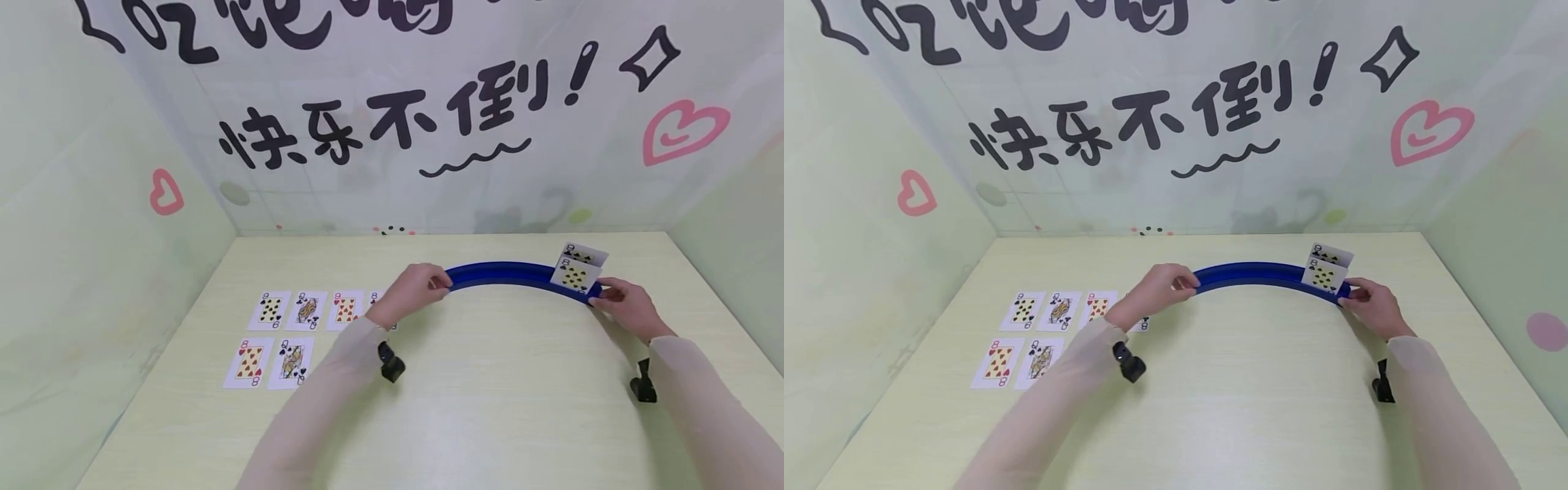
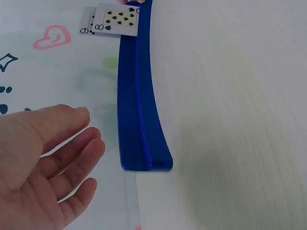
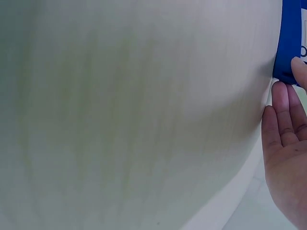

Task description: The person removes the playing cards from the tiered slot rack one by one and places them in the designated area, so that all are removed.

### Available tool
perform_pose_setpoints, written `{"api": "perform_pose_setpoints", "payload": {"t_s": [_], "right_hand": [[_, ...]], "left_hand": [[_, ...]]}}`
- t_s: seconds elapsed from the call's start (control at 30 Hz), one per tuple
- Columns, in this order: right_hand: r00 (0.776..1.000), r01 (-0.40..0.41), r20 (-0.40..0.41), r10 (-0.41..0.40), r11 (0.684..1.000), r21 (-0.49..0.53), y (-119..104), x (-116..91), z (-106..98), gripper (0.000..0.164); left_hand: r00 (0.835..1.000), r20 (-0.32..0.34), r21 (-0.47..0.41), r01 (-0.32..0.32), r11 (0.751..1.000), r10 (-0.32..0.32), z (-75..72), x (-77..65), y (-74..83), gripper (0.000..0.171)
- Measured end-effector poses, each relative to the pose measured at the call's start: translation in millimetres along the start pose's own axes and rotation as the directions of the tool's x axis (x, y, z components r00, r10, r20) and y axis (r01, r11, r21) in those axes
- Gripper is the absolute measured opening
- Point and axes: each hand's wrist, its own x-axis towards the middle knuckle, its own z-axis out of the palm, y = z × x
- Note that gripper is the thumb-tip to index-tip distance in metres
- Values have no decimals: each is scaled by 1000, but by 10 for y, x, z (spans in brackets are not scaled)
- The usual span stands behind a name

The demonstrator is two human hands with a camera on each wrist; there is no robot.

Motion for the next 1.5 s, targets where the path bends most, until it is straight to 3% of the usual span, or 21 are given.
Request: {"api": "perform_pose_setpoints", "payload": {"t_s": [0.33, 0.67, 0.97, 1.23, 1.5], "right_hand": [[1000, -5, -2, 5, 1000, -5, 6, 18, -5, 54], [1000, -24, 10, 24, 999, 23, -4, 4, -14, 55], [1000, -28, 11, 28, 999, 31, -29, 1, -14, 54], [999, -34, 15, 34, 998, 46, -35, 19, -13, 54], [999, -49, 16, 48, 998, 44, 2, 28, -23, 53]], "left_hand": [[995, 65, 31, -74, 997, 71, 329, 538, 619, 24], [996, 79, 166, -51, 985, 39, 533, 890, 1072, 34], [998, 67, 246, -25, 969, 9, 705, 1046, 1191, 43], [999, 47, 251, -13, 968, 1, 802, 1160, 1180, 44], [998, 65, 245, 5, 969, -21, 832, 1169, 1212, 41]]}}
